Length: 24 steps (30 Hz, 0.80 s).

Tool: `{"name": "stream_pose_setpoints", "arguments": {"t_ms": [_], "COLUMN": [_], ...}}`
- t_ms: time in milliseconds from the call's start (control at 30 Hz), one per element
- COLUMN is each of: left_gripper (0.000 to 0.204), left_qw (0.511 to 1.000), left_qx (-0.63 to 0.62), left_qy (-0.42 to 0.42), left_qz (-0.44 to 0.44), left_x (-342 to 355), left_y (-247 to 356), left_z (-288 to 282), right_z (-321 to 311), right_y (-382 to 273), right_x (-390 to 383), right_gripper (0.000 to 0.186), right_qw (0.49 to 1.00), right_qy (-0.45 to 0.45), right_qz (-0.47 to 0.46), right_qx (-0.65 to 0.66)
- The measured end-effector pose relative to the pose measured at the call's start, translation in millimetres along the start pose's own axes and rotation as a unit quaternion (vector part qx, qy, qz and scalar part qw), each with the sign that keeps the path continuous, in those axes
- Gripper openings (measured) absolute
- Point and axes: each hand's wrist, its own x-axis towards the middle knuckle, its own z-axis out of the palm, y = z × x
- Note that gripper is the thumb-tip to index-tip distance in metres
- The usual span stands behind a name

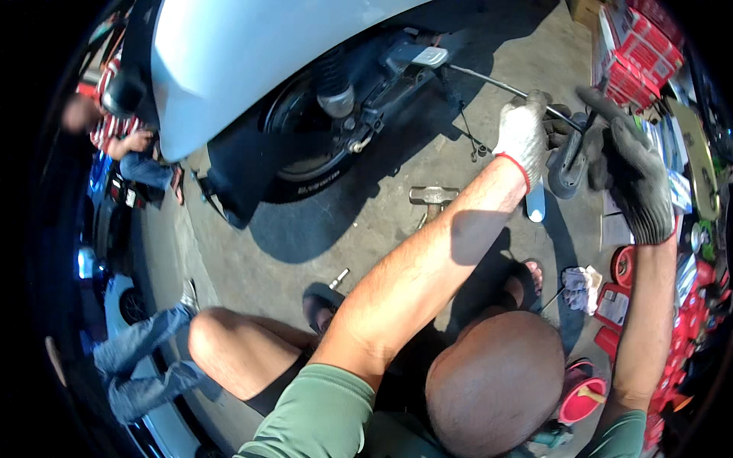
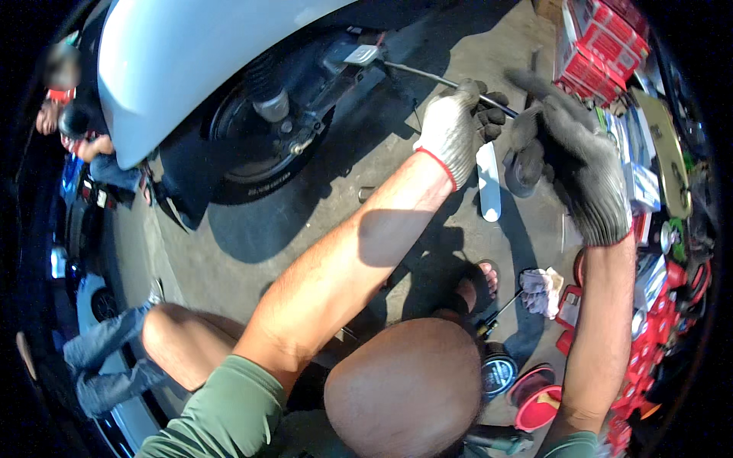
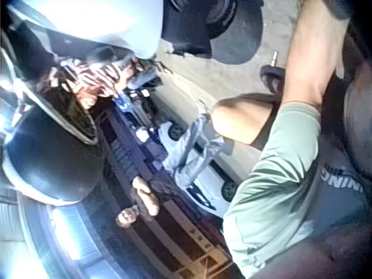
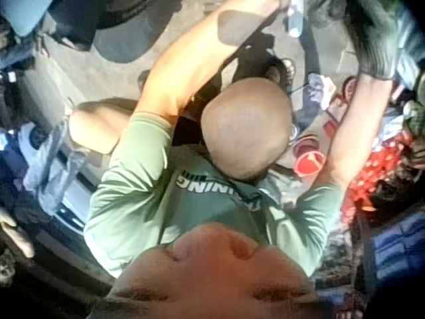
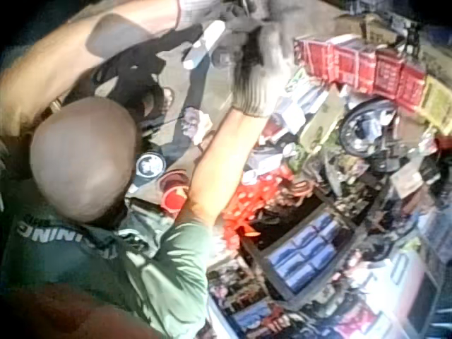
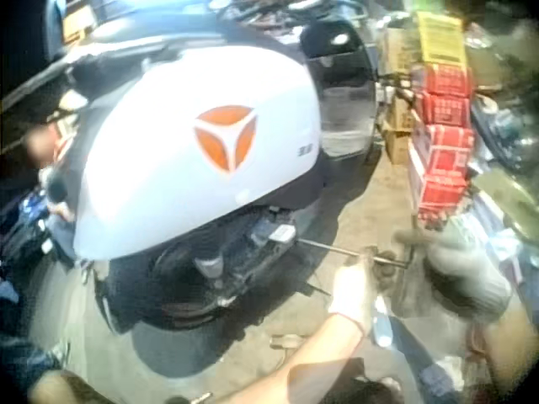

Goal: The person removes a black side cover from a white scooter using a T-handle wrench and a socket wrench. They wipe the internal components with a cloth and then use a wrench to work on the rear frame near the license plate.

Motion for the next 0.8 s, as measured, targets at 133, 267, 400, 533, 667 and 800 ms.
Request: {"name": "stream_pose_setpoints", "arguments": {"t_ms": [133,267,400,533,667,800], "left_gripper": [0.021,0.023,0.026,0.034,0.036,0.037], "left_qw": [0.998,0.999,0.999,0.995,0.993,0.986], "left_qx": [0.048,0.022,0.016,0.079,0.097,0.136], "left_qy": [0.034,0.037,0.029,0.028,0.042,0.061], "left_qz": [-0.011,0.018,0.005,0.045,0.042,0.069], "left_x": [-1,9,6,11,9,8], "left_y": [1,-7,-3,-8,-6,-6], "left_z": [7,5,0,-7,-14,-11], "right_z": [-20,-14,-11,-3,-7,-3], "right_y": [8,29,29,36,36,45], "right_x": [13,7,8,28,45,48], "right_gripper": [0.038,0.054,0.062,0.051,0.045,0.027], "right_qw": [0.943,0.638,0.502,0.441,0.458,0.624], "right_qy": [0.097,0.168,0.115,-0.016,-0.045,0.039], "right_qz": [0.024,-0.277,-0.306,-0.304,-0.247,-0.256], "right_qx": [-0.319,-0.698,-0.801,-0.844,-0.853,-0.737]}}
